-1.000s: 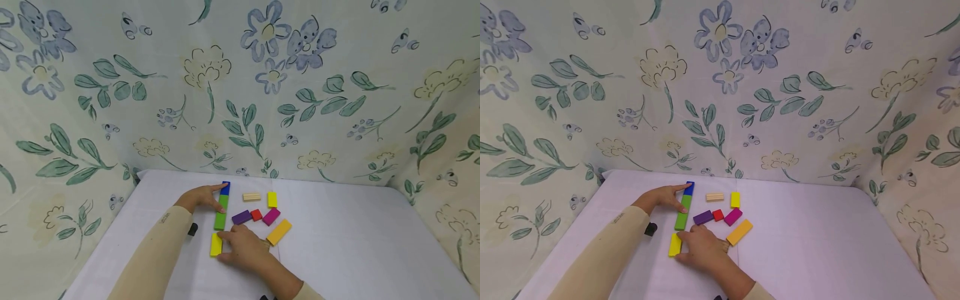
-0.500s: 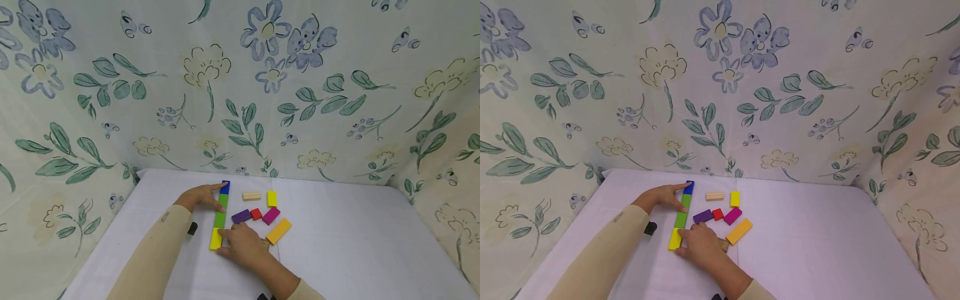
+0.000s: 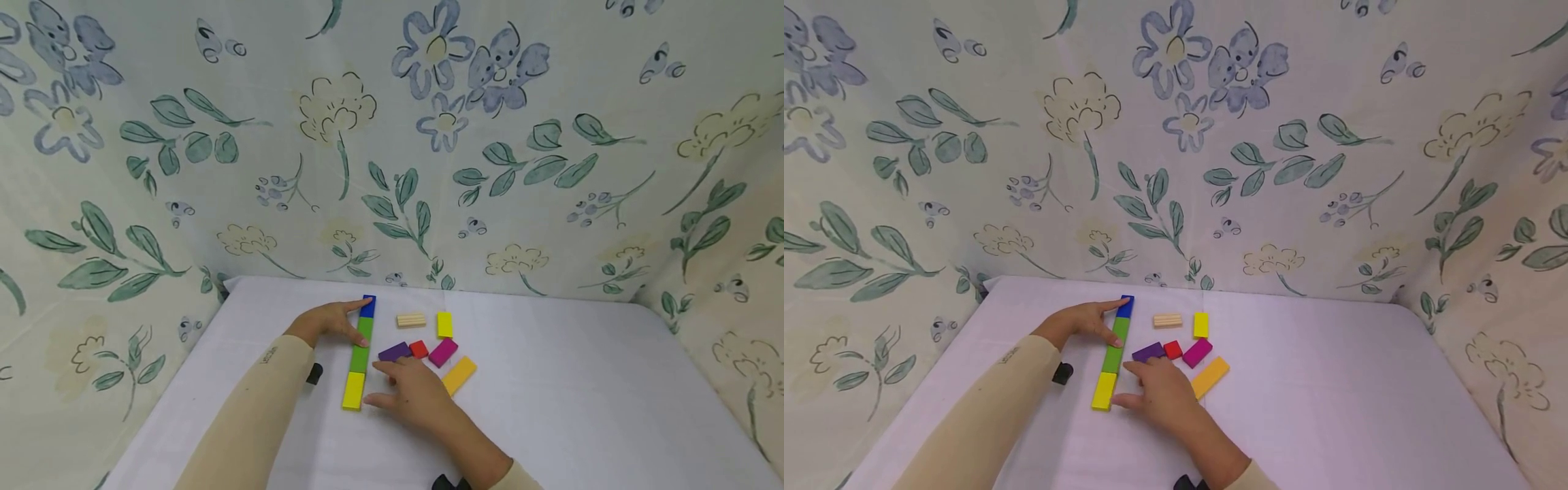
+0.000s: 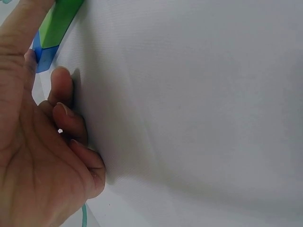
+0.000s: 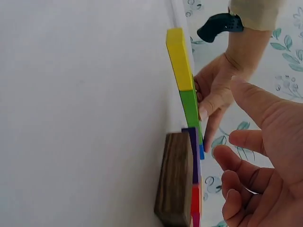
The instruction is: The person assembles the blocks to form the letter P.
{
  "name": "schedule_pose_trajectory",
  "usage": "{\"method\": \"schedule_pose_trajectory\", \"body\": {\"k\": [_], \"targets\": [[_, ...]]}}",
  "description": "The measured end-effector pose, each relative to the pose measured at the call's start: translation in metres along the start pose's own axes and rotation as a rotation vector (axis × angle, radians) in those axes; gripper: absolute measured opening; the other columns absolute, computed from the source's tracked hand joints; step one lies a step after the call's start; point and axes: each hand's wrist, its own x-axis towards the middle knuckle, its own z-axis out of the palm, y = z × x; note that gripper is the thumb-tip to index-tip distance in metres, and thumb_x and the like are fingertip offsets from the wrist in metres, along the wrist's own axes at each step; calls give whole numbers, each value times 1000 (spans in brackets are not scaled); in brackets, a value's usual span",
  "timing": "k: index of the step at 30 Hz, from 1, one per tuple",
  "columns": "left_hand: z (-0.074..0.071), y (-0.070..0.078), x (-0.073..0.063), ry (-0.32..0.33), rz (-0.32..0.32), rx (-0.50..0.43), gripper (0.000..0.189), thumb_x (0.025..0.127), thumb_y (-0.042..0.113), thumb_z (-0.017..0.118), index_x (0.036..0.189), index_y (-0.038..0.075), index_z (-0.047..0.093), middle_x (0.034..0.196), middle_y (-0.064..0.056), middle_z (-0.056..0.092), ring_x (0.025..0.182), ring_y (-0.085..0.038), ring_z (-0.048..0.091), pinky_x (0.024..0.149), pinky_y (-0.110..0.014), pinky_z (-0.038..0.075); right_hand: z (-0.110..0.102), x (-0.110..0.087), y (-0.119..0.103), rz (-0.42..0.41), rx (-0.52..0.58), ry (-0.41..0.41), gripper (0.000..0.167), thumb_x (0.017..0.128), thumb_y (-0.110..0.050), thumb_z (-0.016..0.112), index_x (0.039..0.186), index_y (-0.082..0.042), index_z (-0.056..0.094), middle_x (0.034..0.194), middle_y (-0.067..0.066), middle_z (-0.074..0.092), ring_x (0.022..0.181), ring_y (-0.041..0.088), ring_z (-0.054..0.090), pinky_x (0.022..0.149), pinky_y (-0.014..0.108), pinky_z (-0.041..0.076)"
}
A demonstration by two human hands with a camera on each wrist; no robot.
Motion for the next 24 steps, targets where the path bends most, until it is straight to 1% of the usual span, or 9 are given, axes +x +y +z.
{"method": "schedule_pose_trajectory", "body": {"k": [4,8,11,13,16,19,21,24], "targets": [[0,0,0,-5,-4,6,109,62,56,94,153,57,33,170,-7,28,151,-42,32,120,-71,28,-17,-11,20,128,14,75,63,83,-59,78,136,-27,65,88,-11,63,84,9,53,71,26,51],[1,0,1,-14,3,3,109,64,54,94,154,56,32,170,-7,27,150,-41,32,121,-70,27,-28,-22,43,267,39,122,64,82,-53,82,137,-25,64,90,-6,63,84,13,53,69,28,50],[1,-1,1,-13,-5,1,109,64,53,94,154,56,32,170,-7,27,150,-41,33,121,-69,27,-32,-29,59,371,77,133,72,81,-51,83,142,-23,58,91,-3,61,83,15,52,66,28,48],[1,-1,1,-13,-13,-1,109,64,53,94,154,56,32,170,-7,27,150,-41,33,121,-69,27,-32,-32,67,426,105,131,80,80,-52,83,147,-20,53,92,0,61,83,17,53,66,29,48],[1,0,1,-17,-16,-1,110,64,53,94,154,56,32,170,-7,27,150,-42,32,120,-70,28,-32,-39,78,488,118,96,98,76,-57,85,152,-11,44,96,4,64,85,19,57,69,35,54],[1,1,0,-25,-6,0,110,64,54,94,154,55,32,170,-7,27,151,-41,31,121,-69,27,-30,-44,85,529,118,59,115,69,-65,85,153,-1,38,99,8,68,86,20,62,72,41,59],[0,1,-1,-28,9,4,110,65,53,94,155,54,31,170,-7,27,152,-41,30,121,-69,27,-29,-46,88,546,115,44,120,66,-68,86,151,2,37,100,10,69,85,20,63,73,41,60],[-2,2,-2,-35,32,4,110,66,52,94,156,52,31,171,-7,26,153,-41,28,122,-69,25,-28,-45,91,545,113,42,120,65,-69,86,149,3,39,98,9,68,81,20,61,70,38,59]]}}
